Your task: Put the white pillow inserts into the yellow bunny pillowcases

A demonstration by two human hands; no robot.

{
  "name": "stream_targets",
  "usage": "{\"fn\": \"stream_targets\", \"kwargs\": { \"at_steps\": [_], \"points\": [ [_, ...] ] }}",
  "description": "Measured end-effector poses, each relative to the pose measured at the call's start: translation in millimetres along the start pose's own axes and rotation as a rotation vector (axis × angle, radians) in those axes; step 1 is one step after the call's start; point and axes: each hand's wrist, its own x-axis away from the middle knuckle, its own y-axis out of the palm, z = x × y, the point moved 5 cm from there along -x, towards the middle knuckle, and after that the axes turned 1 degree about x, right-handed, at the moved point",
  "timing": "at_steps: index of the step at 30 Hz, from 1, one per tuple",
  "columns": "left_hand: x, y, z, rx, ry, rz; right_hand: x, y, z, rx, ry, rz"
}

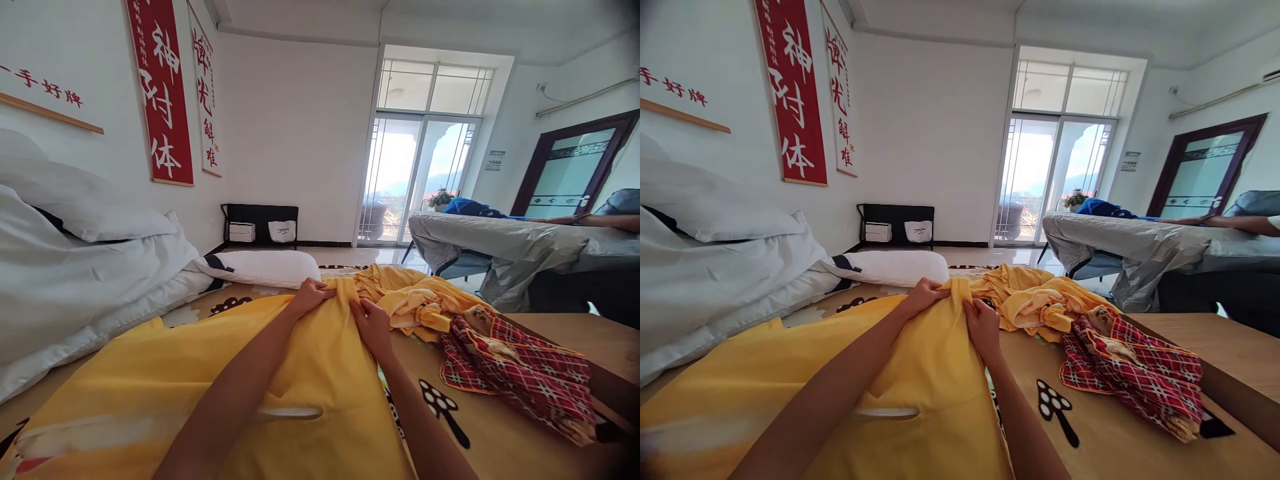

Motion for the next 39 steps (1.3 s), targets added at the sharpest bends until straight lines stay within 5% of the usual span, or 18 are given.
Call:
{"fn": "stream_targets", "kwargs": {
  "at_steps": [6,13,19,23,26,30,35,39],
  "points": [
    [3,-6,1,0.071,-0.01,0.039,-4,1,21,0.066,0.007,-0.055],
    [2,-1,3,0.078,-0.006,0.093,31,-5,28,0.065,0.018,-0.172],
    [5,2,0,0.115,-0.018,0.054,24,-10,23,-0.199,0.219,-0.41],
    [11,0,3,0.152,-0.061,-0.078,-2,-5,5,-0.403,0.419,-0.325],
    [14,-8,8,0.091,-0.062,-0.105,-9,13,-10,-0.389,0.442,-0.344],
    [19,-13,10,0.024,0.034,-0.152,-5,29,-18,-0.383,0.431,-0.367],
    [47,-19,15,-0.369,0.31,0.234,-2,28,-11,-0.392,0.431,-0.307],
    [72,2,18,-0.649,0.57,0.092,-6,27,-3,-0.38,0.42,-0.22]
  ]
}}
